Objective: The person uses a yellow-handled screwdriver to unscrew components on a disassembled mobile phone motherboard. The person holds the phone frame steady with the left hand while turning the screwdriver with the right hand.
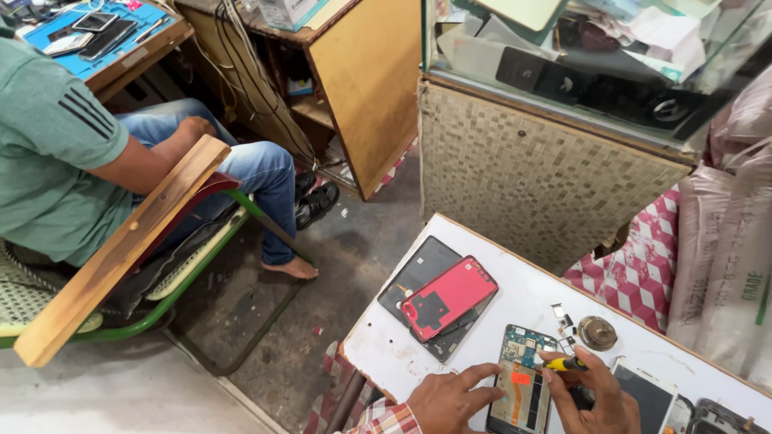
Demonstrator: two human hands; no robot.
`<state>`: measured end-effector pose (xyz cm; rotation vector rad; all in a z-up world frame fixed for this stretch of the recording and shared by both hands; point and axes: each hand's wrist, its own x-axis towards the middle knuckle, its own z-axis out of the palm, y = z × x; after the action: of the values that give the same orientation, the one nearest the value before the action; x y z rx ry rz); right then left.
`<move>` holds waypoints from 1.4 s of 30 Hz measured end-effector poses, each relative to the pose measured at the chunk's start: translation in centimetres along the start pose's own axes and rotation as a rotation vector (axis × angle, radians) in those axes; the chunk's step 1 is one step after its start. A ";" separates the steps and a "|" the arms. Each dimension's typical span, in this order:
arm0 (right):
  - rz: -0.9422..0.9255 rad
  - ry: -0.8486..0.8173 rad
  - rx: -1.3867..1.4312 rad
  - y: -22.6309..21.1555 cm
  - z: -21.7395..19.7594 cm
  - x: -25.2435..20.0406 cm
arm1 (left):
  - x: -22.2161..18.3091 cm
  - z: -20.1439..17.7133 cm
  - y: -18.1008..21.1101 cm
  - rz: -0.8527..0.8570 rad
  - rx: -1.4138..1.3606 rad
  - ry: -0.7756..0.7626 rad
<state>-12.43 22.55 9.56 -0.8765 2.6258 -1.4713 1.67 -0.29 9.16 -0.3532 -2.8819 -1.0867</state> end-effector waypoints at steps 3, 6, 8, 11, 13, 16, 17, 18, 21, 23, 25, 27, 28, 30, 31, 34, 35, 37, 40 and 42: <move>-0.070 0.007 0.013 -0.1 0.1 -0.2 | -0.2 -0.4 0.5 -0.035 -0.020 -0.012; -0.062 -0.020 -0.023 -0.4 -0.2 0.0 | -0.3 -1.0 1.4 -0.057 0.008 0.016; -0.084 -0.013 -0.003 -0.8 -0.1 -0.2 | -0.3 -1.3 1.5 -0.017 -0.004 0.032; -0.090 -0.002 0.013 -1.9 -0.3 -0.1 | -0.2 -1.5 1.4 0.004 -0.017 0.026; -0.123 0.020 0.024 -2.7 -0.4 0.1 | -0.1 -1.5 1.3 0.010 -0.012 0.031; -0.192 0.053 0.044 -3.7 -0.5 0.5 | 0.1 -1.3 1.2 0.016 -0.001 0.050; -0.191 0.050 0.048 -4.0 -0.5 0.6 | 0.0 -1.3 1.2 0.007 -0.006 0.048; -0.190 0.046 0.052 -4.2 -0.6 0.7 | 0.0 -1.3 1.1 -0.002 -0.011 0.047; -0.241 0.028 0.023 -4.1 -0.9 0.9 | 0.4 -1.0 0.9 0.014 -0.025 0.060; -0.251 0.001 0.072 -4.1 -1.1 1.0 | 0.6 -1.0 0.9 0.013 -0.021 0.065; -0.257 -0.008 0.094 -3.9 -1.1 1.1 | 0.8 -0.9 0.9 0.006 -0.016 0.053; -0.260 0.002 0.085 -3.7 -1.2 1.1 | 1.1 -0.9 0.8 -0.001 -0.011 0.023; -0.260 -0.005 0.091 -3.8 -1.2 0.8 | 1.0 -0.9 1.1 -0.013 -0.023 0.015; -0.285 -0.010 0.098 -4.0 -1.4 1.3 | 1.6 -1.3 1.4 -0.023 -0.035 0.017; -0.279 -0.005 0.096 -4.1 -1.5 1.6 | 1.8 -1.5 1.5 -0.027 -0.042 0.008; -0.250 -0.003 0.102 -4.2 -1.5 1.5 | 1.9 -1.7 1.6 -0.022 -0.043 0.004; -0.237 -0.007 0.105 -4.1 -1.6 1.4 | 1.8 -1.4 1.4 -0.002 -0.029 0.025; -0.219 -0.021 0.106 -3.7 -1.7 1.0 | 1.4 -0.8 1.2 0.005 -0.019 0.033; -0.226 -0.023 0.074 -3.3 -1.9 1.0 | 1.2 -0.3 0.8 -0.047 -0.026 -0.013; -0.268 0.020 0.009 -3.3 -2.0 1.2 | 1.2 -0.2 1.1 -0.094 -0.016 -0.044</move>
<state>-12.45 22.26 13.62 -1.2616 2.5946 -1.5498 0.73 0.61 10.10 -0.2481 -2.9579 -1.1299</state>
